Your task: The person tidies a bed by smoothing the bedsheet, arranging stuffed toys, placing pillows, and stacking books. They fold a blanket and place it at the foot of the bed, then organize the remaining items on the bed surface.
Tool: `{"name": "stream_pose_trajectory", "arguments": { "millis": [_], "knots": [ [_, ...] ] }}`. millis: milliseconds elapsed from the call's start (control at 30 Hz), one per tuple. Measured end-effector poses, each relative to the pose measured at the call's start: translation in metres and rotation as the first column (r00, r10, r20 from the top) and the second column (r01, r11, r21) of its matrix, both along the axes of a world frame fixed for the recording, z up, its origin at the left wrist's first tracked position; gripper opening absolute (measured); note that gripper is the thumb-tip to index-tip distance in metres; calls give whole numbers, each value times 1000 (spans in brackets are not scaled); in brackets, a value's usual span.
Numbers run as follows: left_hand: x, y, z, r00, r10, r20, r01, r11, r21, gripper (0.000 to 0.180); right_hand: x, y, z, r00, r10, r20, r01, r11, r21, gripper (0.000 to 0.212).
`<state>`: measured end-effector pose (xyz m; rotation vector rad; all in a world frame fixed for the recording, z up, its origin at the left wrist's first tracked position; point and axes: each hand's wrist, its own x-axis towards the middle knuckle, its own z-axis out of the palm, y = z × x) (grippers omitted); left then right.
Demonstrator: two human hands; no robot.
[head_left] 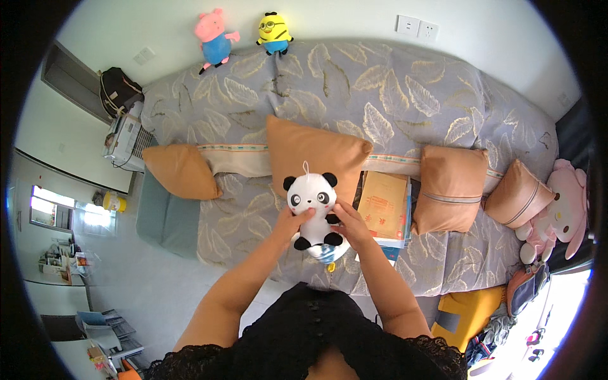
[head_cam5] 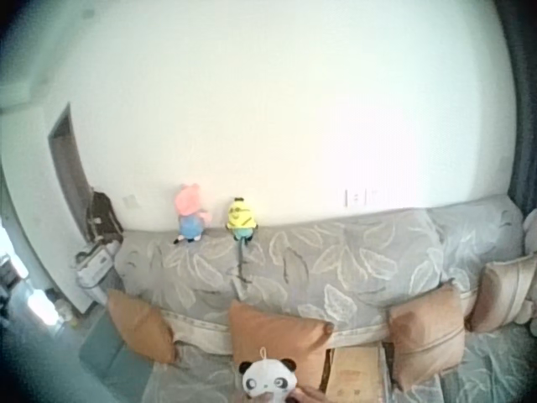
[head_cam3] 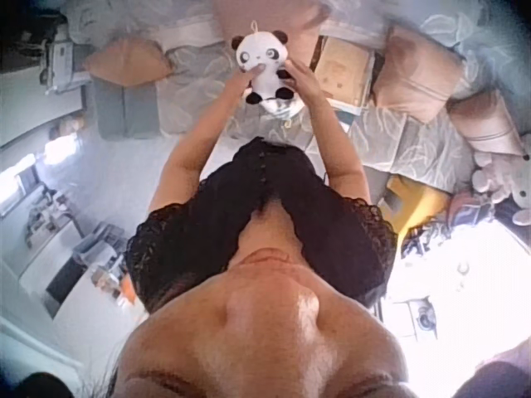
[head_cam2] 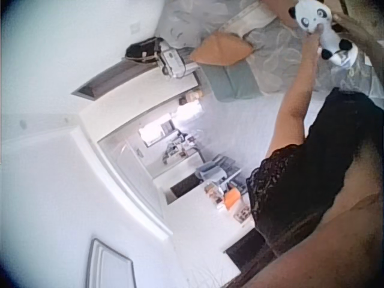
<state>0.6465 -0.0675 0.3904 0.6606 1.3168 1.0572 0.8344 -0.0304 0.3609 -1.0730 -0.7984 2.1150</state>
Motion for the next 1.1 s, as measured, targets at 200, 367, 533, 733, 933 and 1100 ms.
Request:
{"name": "stream_pose_trajectory", "arguments": {
  "millis": [200,367,533,733,933,1100],
  "knots": [
    [5,39,19,997,-31,-65,34,998,52,48,-11,32,35,940,-83,332,-86,881,465,64],
    [8,67,12,985,-117,-125,143,964,224,50,-13,43,35,928,-155,339,-14,894,449,60],
    [8,127,27,984,-147,-100,174,909,378,53,-20,98,47,899,-293,324,103,863,495,54],
    [0,208,35,997,-30,-75,62,877,477,66,-17,222,61,805,-439,398,58,727,684,47],
    [-10,363,26,709,100,-699,508,615,603,74,-7,394,105,761,-592,267,235,635,736,43],
    [-7,426,46,225,63,-972,646,738,197,77,-19,472,129,769,-591,244,248,628,738,38]
  ]
}}
